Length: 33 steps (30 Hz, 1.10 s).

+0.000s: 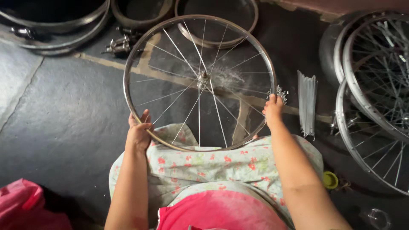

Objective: The person sits on the floor and laces a bicycle wheel by inserting spokes through the hub and rim, then securing each with a nipple. They rotate the wheel to access different spoke holes and continue adding spokes one at a time.

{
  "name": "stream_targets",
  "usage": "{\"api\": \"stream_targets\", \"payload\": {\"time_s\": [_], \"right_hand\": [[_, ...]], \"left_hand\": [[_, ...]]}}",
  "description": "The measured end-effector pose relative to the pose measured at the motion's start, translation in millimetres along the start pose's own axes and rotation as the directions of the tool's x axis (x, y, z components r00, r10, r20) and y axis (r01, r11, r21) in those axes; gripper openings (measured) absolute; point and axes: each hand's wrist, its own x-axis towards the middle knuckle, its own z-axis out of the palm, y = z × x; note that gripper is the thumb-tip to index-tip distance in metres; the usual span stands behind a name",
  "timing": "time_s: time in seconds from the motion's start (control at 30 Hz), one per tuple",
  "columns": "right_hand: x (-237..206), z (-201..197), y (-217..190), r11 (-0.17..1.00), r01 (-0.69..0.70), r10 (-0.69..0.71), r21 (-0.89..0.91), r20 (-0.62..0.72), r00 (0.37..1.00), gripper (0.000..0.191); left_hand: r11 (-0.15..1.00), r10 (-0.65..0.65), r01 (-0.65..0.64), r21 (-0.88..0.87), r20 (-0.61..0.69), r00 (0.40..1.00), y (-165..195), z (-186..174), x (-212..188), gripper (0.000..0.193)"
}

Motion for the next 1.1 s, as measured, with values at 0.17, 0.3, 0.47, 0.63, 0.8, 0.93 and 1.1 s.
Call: {"api": "stream_targets", "payload": {"time_s": [0.17, 0.3, 0.47, 0.63, 0.8, 0.93, 1.1], "right_hand": [[-7, 0, 11, 0.992, 0.011, -0.012, -0.123, -0.003, 1.0, 0.02], [-12, 0, 15, 0.903, 0.093, -0.126, -0.42, -0.05, 0.991, 0.019], [-13, 3, 12, 0.964, -0.112, 0.087, -0.24, -0.111, 0.99, 0.019], [-16, 2, 3, 0.946, 0.037, -0.081, -0.323, -0.124, 0.989, 0.024], [-18, -2, -17, 0.975, 0.026, -0.053, -0.222, -0.115, 0.992, 0.027], [-20, -3, -23, 0.991, 0.032, -0.048, -0.129, -0.123, 0.991, 0.024], [-16, 0, -17, 0.978, -0.021, -0.004, -0.205, -0.117, 0.993, 0.027]], "left_hand": [[0.987, -0.127, 0.137, 0.081, -0.115, 0.985, -1, 1, -10, 0.09], [0.988, -0.085, 0.109, 0.113, -0.202, 0.976, -17, 2, -1, 0.046], [0.971, 0.086, -0.029, 0.236, -0.239, 0.967, -17, 6, 3, 0.047], [1.0, -0.006, 0.006, 0.001, -0.231, 0.973, -7, 8, 2, 0.057], [0.985, 0.058, -0.071, -0.156, -0.092, 0.994, 4, 7, -8, 0.054], [0.982, 0.091, -0.1, -0.161, -0.061, 0.994, 3, 0, -10, 0.052], [0.983, -0.053, 0.032, -0.178, -0.116, 0.992, 1, -1, 3, 0.052]]}}
